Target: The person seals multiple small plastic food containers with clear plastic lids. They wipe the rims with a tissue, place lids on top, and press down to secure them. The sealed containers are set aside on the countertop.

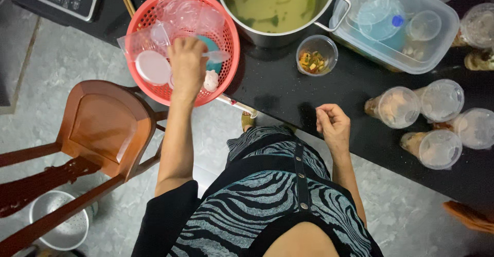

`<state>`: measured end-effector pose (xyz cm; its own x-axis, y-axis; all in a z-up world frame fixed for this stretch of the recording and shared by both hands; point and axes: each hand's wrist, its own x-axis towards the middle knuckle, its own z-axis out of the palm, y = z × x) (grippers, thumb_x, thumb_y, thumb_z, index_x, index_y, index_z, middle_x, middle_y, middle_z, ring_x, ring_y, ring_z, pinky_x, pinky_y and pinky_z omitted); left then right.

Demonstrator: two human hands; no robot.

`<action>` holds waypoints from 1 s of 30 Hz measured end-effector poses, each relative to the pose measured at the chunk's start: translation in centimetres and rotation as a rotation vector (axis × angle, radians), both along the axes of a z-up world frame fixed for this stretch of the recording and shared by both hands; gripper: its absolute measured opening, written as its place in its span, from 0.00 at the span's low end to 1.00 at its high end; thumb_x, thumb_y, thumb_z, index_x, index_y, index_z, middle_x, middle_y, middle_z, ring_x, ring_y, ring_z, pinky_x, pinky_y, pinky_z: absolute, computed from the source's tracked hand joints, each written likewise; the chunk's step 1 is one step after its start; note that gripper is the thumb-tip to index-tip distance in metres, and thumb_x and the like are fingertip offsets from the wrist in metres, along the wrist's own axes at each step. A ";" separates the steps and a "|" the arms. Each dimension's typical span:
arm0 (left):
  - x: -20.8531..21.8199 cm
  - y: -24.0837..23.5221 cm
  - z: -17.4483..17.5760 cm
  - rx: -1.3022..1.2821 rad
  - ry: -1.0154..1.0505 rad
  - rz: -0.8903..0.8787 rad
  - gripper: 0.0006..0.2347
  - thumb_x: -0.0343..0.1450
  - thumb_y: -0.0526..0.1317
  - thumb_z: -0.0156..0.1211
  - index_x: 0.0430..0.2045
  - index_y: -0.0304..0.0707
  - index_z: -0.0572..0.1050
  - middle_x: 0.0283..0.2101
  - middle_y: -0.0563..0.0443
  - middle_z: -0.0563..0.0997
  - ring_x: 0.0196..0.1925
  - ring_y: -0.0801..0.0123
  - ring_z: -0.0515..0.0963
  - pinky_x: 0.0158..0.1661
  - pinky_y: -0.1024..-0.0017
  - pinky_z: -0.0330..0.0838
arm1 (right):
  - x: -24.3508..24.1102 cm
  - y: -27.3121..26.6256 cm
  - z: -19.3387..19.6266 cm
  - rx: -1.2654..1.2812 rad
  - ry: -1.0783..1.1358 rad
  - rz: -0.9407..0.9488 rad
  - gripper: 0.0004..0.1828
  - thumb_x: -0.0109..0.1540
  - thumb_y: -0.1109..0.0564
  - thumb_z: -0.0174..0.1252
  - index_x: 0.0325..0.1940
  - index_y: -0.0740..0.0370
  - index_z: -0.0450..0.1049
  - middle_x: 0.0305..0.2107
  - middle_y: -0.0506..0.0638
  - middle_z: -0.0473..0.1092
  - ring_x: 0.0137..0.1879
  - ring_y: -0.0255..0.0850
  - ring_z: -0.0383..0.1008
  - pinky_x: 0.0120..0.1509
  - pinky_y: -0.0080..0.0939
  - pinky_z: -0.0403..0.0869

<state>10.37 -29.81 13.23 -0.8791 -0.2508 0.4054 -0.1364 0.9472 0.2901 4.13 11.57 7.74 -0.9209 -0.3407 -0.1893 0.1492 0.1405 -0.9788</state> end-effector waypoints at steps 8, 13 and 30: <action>5.2 3.7 4.4 0.012 0.610 0.108 0.09 0.67 0.26 0.67 0.35 0.34 0.75 0.37 0.45 0.78 0.41 0.54 0.76 0.44 0.56 0.70 | 0.2 1.3 -0.3 -0.035 0.000 -0.039 0.03 0.69 0.63 0.57 0.44 0.67 0.74 0.24 0.43 0.69 0.26 0.27 0.66 0.30 0.27 0.64; 5.0 5.5 3.7 -0.209 0.161 -0.230 0.08 0.66 0.34 0.63 0.37 0.39 0.75 0.39 0.51 0.76 0.43 0.56 0.74 0.45 0.55 0.65 | -1.2 1.0 0.8 -0.047 0.028 -0.070 0.04 0.70 0.62 0.56 0.44 0.67 0.74 0.25 0.44 0.69 0.27 0.28 0.66 0.30 0.28 0.65; 1.7 16.3 2.4 -0.047 0.370 -0.738 0.13 0.64 0.38 0.66 0.41 0.38 0.79 0.49 0.52 0.78 0.48 0.59 0.74 0.46 0.59 0.65 | -0.9 -1.4 7.1 -0.348 -0.012 0.098 0.24 0.68 0.67 0.55 0.69 0.67 0.63 0.37 0.54 0.75 0.35 0.35 0.76 0.39 0.33 0.76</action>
